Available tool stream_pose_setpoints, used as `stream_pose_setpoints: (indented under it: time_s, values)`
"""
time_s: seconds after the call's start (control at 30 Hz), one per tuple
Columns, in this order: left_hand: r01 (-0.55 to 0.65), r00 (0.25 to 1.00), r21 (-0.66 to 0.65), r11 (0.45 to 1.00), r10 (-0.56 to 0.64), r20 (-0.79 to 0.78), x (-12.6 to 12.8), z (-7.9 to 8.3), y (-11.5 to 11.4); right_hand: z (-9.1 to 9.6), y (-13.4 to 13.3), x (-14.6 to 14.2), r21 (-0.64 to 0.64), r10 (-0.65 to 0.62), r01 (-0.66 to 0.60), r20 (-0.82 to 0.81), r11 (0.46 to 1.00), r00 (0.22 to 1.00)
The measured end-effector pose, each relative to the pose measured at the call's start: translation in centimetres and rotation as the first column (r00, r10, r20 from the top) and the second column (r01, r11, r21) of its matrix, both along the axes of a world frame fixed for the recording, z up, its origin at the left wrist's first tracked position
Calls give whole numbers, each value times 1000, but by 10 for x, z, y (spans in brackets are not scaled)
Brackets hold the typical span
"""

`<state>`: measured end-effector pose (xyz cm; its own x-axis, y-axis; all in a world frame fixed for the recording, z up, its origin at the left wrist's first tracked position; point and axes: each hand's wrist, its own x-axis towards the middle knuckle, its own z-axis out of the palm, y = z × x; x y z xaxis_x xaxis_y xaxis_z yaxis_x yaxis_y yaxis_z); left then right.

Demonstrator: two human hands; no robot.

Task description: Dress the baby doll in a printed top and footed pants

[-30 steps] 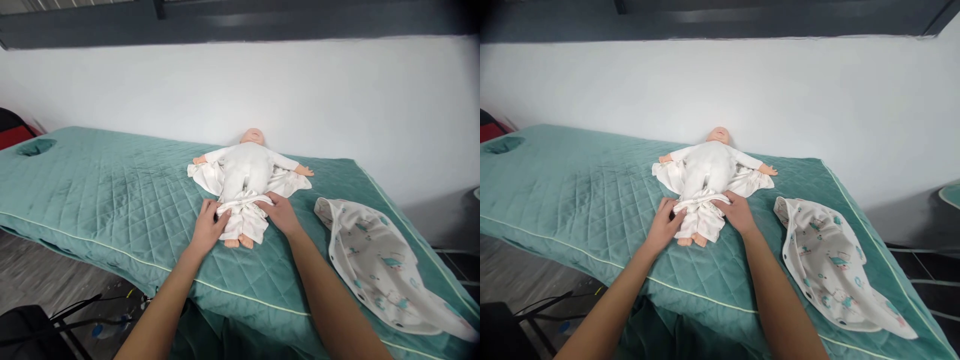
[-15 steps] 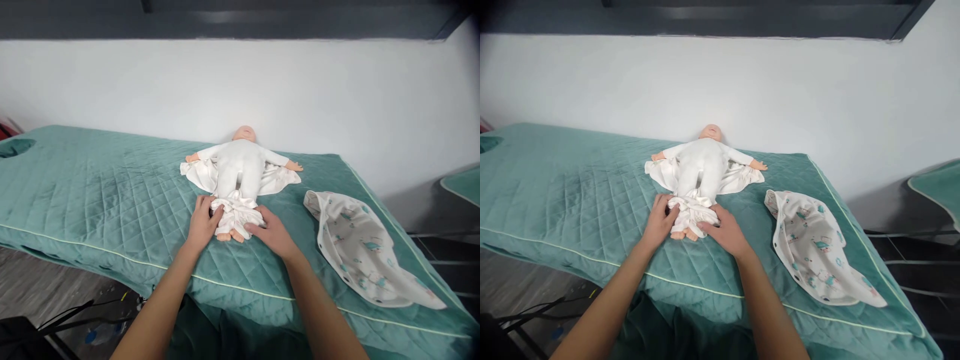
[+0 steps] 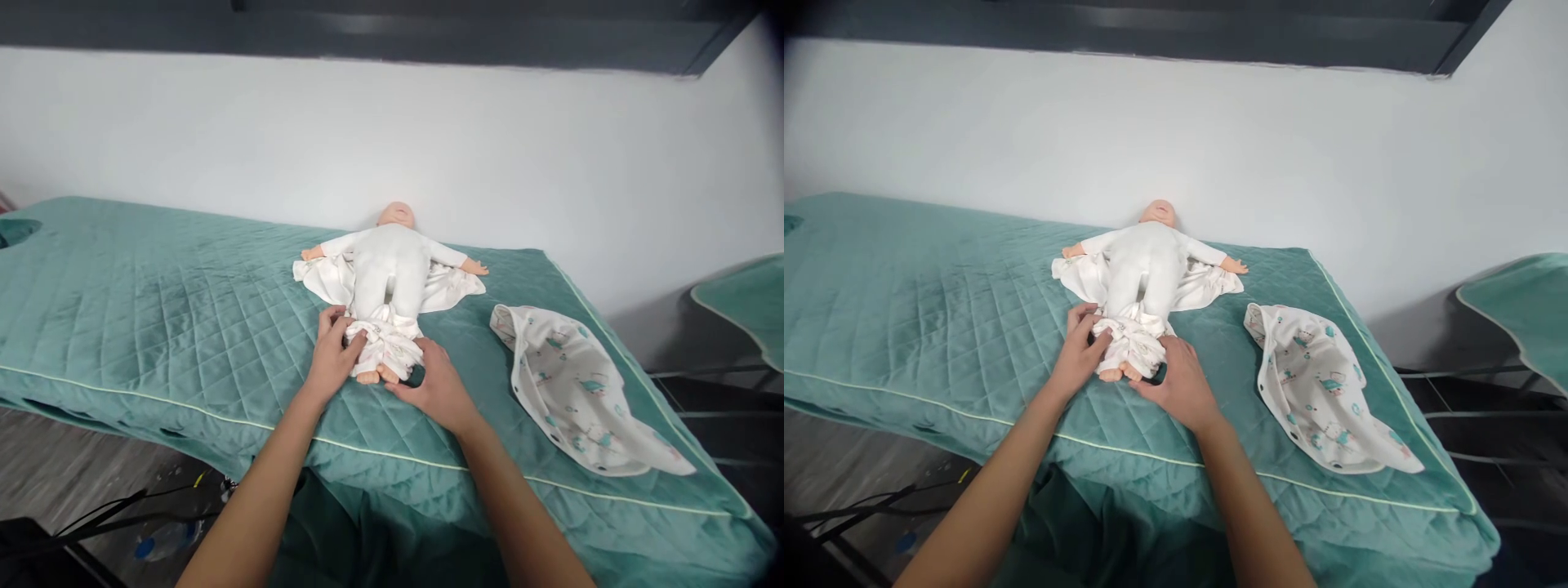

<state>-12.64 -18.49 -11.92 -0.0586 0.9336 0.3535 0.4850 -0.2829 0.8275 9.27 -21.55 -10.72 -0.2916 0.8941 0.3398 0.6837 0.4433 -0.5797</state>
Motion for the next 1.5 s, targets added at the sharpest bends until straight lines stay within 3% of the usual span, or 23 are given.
stream_pose_setpoints:
  time_s: [0.33, 0.57, 0.8, 1.23, 1.5]
  values:
    - [100, 993, -34, 994, -102, -60, -6, 2, -30, 0, -1, 0, 24, -30, 30, -24, 999, 999]
    - [240, 968, -9, 971, -240, -68, -12, -6, -38, 0, -1, 0, 15, -28, 29, -51, 999, 998]
    - [163, 977, 36, 986, -156, -147, -7, -11, -40, 1, -1, -1, 16, -31, 32, -52, 999, 998]
    - [149, 981, 54, 987, -141, -131, -6, -6, -41, -1, -3, 0, 42, -69, 71, -50, 997, 996]
    - [193, 965, 92, 977, -172, -200, -5, 11, -55, 8, -32, 4, -61, -209, 201, -158, 978, 965]
